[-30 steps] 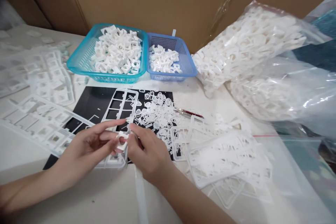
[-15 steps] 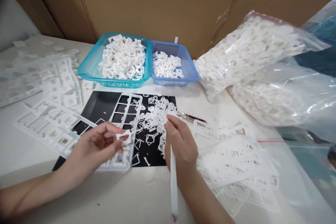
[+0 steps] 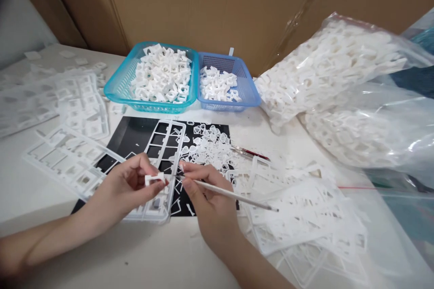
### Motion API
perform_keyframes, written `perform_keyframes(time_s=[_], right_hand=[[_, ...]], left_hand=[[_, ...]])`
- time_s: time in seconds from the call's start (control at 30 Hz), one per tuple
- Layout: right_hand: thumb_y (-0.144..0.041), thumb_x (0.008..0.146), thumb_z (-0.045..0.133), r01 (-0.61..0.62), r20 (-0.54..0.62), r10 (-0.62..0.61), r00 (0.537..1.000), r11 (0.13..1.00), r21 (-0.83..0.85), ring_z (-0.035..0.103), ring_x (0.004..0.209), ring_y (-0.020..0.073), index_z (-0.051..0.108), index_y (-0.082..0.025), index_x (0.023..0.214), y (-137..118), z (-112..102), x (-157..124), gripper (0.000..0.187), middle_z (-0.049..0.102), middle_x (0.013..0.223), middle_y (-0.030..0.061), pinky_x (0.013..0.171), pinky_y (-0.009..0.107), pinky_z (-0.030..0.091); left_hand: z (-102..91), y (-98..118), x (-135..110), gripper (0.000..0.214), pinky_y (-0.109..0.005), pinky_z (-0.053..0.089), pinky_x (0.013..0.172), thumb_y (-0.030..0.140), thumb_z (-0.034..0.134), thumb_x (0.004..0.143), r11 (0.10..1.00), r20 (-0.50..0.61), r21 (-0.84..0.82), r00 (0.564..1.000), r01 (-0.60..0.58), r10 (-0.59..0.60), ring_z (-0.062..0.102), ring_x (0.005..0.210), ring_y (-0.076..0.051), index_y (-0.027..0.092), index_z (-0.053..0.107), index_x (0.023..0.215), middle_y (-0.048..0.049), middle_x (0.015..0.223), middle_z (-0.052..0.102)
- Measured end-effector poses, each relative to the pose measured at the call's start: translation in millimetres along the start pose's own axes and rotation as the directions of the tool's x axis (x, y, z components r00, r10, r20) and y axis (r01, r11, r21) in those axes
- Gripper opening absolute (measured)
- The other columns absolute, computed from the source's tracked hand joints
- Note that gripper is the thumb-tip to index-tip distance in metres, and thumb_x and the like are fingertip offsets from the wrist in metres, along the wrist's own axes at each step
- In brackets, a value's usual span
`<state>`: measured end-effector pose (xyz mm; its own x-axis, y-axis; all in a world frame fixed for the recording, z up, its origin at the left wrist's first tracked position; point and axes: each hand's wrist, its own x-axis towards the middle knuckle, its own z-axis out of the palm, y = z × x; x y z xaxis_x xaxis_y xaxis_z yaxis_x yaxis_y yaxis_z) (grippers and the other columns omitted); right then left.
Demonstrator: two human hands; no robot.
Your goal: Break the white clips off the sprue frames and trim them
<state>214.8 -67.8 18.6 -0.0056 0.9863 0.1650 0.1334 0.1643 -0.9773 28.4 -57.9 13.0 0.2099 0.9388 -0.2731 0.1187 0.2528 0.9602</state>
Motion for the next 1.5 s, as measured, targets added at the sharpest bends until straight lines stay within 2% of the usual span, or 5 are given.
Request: perform_keyframes(time_s=[0.3, 0.67, 0.9, 1.13, 1.5], right_hand=[[-0.015, 0.082, 0.063, 0.062, 0.104, -0.057, 0.993, 0.997, -0.053, 0.074, 0.088, 0.0187, 0.066, -0.023, 0.081, 1, 10, -6, 0.009, 0.077, 0.09, 0.0044, 0.074, 0.029, 0.061], [-0.008, 0.085, 0.056, 0.422, 0.187, -0.379, 0.906, 0.837, -0.349, 0.073, 0.09, 0.0167, 0.064, -0.027, 0.106, 10, 9, -10, 0.03, 0.075, 0.102, 0.0023, 0.078, 0.028, 0.062], [-0.009, 0.088, 0.054, 0.269, 0.052, -0.275, 0.96, 0.853, -0.447, 0.072, 0.09, 0.0173, 0.066, -0.022, 0.098, 14, -1, 2, 0.02, 0.075, 0.098, 0.0045, 0.079, 0.03, 0.06], [-0.016, 0.084, 0.061, 0.071, 0.002, -0.072, 0.997, 0.977, -0.199, 0.07, 0.093, 0.0149, 0.064, -0.024, 0.081, -1, 0, -2, 0.009, 0.074, 0.096, 0.0009, 0.079, 0.026, 0.057], [-0.008, 0.083, 0.06, 0.26, 0.09, -0.246, 0.965, 0.937, -0.231, 0.072, 0.088, 0.0118, 0.063, -0.021, 0.089, 0, 18, -16, 0.015, 0.075, 0.095, 0.0016, 0.082, 0.022, 0.057]], left_hand=[[0.0, 2, 2, 0.022, -0.018, 0.029, 0.046, 0.024, 0.064, 0.081, 1.0, 0.038, -0.002, 0.999, 0.012, -0.011, 0.038, 0.05, -0.008, 0.02, 0.044, 0.074, 0.0074, 0.057, 0.046], [-0.4, 4, 2, 0.02, -0.018, 0.028, 0.046, 0.024, 0.064, 0.08, 0.999, 0.057, 0.029, 0.998, 0.025, -0.027, 0.036, 0.05, -0.008, 0.02, 0.045, 0.075, 0.0074, 0.057, 0.045], [-0.8, -1, 1, 0.021, -0.018, 0.029, 0.046, 0.022, 0.065, 0.08, 0.998, 0.045, 0.07, 0.999, 0.001, -0.004, 0.033, 0.05, -0.007, 0.021, 0.045, 0.075, 0.0085, 0.059, 0.039], [-0.5, 0, 0, 0.021, -0.017, 0.028, 0.045, 0.015, 0.062, 0.079, 0.997, 0.058, 0.076, 0.998, 0.005, -0.009, 0.033, 0.052, -0.008, 0.022, 0.042, 0.078, 0.0083, 0.063, 0.042], [1.2, 4, -2, 0.018, -0.018, 0.034, 0.049, 0.009, 0.058, 0.078, 0.997, 0.091, 0.05, 0.994, -0.058, 0.053, 0.04, 0.057, -0.009, 0.022, 0.045, 0.078, 0.0071, 0.068, 0.046]])
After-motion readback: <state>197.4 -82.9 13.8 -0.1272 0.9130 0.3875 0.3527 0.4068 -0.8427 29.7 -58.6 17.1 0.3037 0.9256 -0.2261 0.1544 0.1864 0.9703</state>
